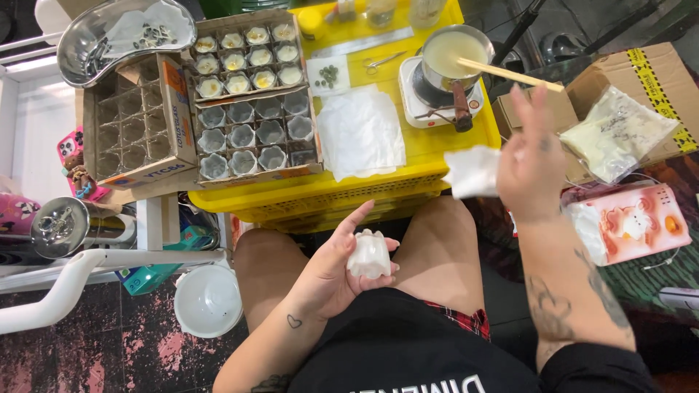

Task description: Cleaning glass jars with a tissue and organizing metal candle containers at a workshop station.

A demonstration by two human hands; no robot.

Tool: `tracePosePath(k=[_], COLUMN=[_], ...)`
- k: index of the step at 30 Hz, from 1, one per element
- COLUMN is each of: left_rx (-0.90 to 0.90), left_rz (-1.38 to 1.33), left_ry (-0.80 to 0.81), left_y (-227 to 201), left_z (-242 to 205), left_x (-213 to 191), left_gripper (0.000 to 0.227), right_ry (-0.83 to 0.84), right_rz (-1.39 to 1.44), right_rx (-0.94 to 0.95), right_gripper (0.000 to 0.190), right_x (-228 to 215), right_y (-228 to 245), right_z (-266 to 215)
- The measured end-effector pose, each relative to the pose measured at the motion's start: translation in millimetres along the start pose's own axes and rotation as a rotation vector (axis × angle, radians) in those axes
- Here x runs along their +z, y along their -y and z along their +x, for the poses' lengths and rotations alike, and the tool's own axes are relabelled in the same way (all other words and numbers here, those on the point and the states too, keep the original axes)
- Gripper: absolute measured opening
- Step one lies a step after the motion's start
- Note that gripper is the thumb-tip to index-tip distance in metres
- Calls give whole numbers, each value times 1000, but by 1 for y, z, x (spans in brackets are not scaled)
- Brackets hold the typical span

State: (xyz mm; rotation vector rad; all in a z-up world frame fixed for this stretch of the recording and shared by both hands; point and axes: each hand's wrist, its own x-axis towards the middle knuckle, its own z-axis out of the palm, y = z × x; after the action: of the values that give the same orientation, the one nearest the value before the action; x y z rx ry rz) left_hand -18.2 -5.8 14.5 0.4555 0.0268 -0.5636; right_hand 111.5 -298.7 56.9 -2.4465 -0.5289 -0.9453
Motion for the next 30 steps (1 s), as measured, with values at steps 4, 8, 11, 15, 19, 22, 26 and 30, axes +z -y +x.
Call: tracePosePath(k=[4,8,11,15,19,22,26,30], left_rx=[-50,-105,-122,-93,-65,-38,-62,-51], left_rz=[59,94,125,215,245,242,233,186], left_ry=[68,111,85,-4,-93,-114,-138,-135], left_y=[-6,-6,-3,2,6,8,8,11], left_z=[-1,-1,-3,-7,-7,-8,-7,-5], left_x=[5,6,8,6,8,7,7,3], left_gripper=[97,104,107,108,106,105,104,104], right_ry=[189,764,960,1027,1029,998,912,915], right_rz=[1128,1823,1803,1873,1876,1837,1989,1626], right_rx=[495,929,1020,1066,1072,1030,885,802], right_gripper=[43,55,61,67,66,67,63,67], right_x=[-17,-39,-40,-33,-35,-37,-43,-38], right_y=[22,78,94,95,102,106,109,102], right_z=[-50,-41,-43,-51,-45,-44,-41,-55])
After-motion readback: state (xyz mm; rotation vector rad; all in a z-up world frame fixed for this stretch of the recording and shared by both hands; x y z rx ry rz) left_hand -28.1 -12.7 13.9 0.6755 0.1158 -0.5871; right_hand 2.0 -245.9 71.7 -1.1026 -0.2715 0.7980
